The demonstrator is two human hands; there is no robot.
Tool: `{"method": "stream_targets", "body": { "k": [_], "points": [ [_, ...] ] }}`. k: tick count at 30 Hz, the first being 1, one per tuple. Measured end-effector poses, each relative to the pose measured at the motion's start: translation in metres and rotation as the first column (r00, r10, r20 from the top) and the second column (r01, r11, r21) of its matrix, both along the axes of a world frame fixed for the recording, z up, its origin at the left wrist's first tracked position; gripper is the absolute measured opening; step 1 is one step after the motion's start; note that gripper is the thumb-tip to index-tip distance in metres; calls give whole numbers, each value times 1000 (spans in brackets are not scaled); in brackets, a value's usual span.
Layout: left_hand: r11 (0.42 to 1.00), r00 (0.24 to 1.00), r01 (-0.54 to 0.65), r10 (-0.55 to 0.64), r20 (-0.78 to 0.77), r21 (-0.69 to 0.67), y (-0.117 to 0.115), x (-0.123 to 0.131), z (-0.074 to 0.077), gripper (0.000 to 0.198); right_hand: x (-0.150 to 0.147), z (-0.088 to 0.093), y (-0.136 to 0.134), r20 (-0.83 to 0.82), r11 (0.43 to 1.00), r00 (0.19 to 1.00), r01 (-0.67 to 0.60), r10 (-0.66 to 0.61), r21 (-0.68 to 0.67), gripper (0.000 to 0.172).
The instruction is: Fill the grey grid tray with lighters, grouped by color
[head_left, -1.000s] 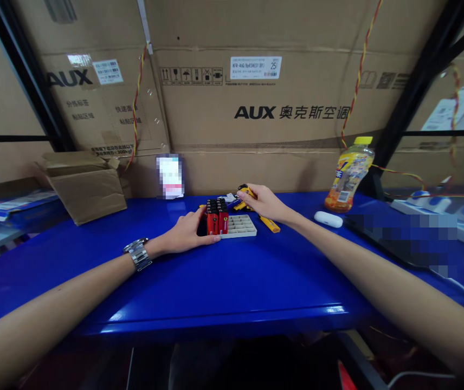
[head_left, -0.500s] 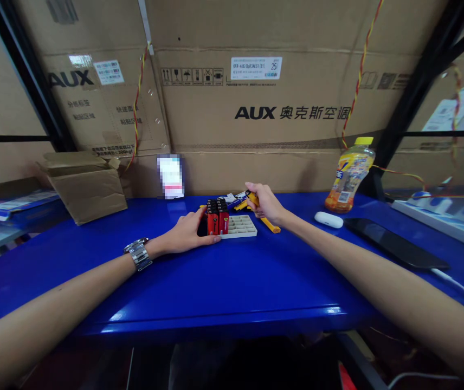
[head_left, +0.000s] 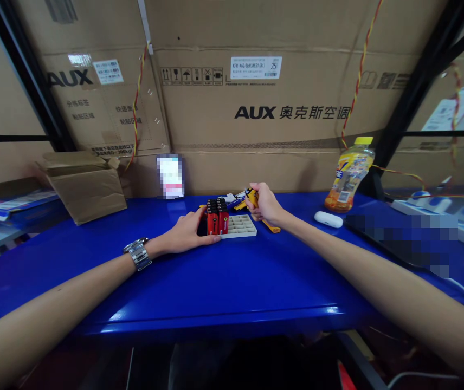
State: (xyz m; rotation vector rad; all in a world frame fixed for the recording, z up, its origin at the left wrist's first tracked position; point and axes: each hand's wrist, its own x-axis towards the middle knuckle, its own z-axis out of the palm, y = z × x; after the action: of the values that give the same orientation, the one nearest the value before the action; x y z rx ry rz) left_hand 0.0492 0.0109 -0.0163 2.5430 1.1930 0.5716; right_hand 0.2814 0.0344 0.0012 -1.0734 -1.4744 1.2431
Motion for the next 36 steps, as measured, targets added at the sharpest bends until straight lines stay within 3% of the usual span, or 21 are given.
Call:
{"method": "stream_targets", "body": {
  "k": [6, 9, 12, 16, 25, 31, 34, 36],
  "points": [
    [1000, 1000, 3, -3, -1, -2, 1, 0, -1, 82, 0, 0, -3, 93, 990, 996, -6, -8, 144, 51],
    [1000, 1000, 9, -9, 4, 6, 2, 0, -2, 80, 0, -3, -2, 194, 961, 981, -62, 8, 270, 43],
    [1000, 1000, 0, 0, -2, 2, 2, -1, -2, 82, 0, -6, 1, 248, 912, 968, -72, -33, 403, 29],
    [1000, 1000, -5, 5, -19, 6, 2, -1, -2, 86, -2, -8, 3, 347, 817, 932, -122, -101, 564, 27],
    [1000, 1000, -13, 13, -16, 8, 2, 0, -3, 87, 2, -20, 16, 434, 814, 901, -244, -11, 526, 28],
    [1000, 1000, -1, 1, -9, -8, 0, 1, 0, 87, 5, -17, 18, 612, 773, 780, -303, -135, 557, 25],
    [1000, 1000, -8, 8, -9, 3, 1, 0, -2, 88, 3, -14, 12, 711, 775, 682, -352, -173, 525, 24],
    [1000, 1000, -4, 4, -10, 13, 2, -1, -3, 87, 3, -10, 8, 730, 778, 657, -355, -186, 518, 28]
  ]
}}
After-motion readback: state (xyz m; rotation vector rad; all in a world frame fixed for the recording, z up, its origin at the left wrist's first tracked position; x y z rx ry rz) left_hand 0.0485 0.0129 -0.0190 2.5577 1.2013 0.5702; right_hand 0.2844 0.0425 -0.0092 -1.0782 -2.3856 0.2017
